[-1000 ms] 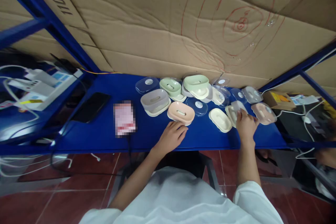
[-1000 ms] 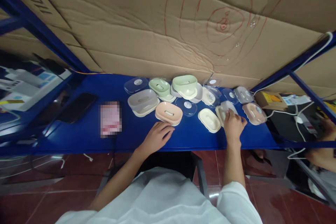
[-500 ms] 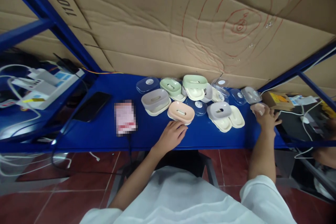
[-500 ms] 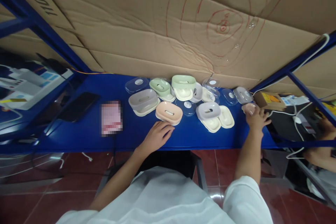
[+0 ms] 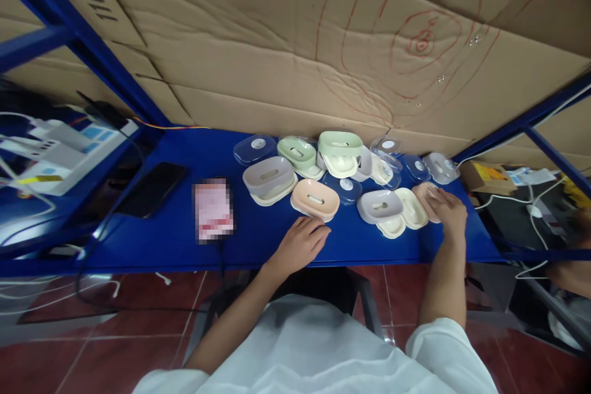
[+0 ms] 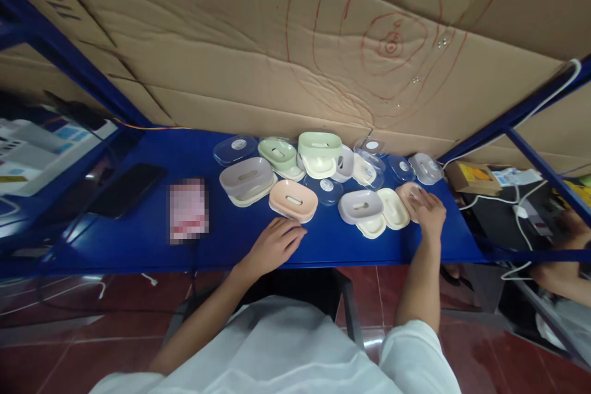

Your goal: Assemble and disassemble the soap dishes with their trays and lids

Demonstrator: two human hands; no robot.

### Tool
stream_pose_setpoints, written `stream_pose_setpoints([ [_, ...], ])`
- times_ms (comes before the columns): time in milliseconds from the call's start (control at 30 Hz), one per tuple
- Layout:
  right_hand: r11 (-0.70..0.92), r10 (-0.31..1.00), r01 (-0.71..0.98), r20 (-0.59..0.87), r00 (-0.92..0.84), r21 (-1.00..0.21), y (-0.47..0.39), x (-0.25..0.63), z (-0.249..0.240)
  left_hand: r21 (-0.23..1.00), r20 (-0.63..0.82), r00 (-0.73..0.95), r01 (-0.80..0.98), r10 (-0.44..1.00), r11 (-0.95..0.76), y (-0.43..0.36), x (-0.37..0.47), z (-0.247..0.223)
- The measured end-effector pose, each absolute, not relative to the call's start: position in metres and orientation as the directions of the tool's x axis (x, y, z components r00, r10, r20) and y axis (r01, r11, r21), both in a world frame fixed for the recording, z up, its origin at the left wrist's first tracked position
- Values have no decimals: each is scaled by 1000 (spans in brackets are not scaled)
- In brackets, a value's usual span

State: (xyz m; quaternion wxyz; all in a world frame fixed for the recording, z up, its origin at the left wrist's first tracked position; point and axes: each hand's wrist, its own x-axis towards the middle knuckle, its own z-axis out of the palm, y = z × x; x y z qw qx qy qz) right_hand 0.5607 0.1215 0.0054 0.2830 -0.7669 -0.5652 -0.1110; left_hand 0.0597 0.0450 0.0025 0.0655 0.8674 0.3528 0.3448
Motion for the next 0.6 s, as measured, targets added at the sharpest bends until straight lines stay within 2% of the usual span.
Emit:
stream_pose_setpoints([
  [100,-210,754,905,528,391,-370,130,546,20,383,569,479,565,669,-731,45,58,1],
  [233,33,770,921,597,225,-389,147,488,36,387,570,478,562,669,-731,45,59,0],
  [300,151,842,924,535,65,-351,153,453,39,383,563,484,566,670,-730,45,59,0],
  [400,241,915,918,390,-107,-314,150,424,37,388,561,473,575,679,-720,45,59,0],
  [500,200,919,925,388,-63,-323,136,440,30,404,566,453,576,689,-710,44,59,1],
  [600,-33,873,968,465,148,-247,119,487,20,402,549,474,573,689,-715,44,58,2],
])
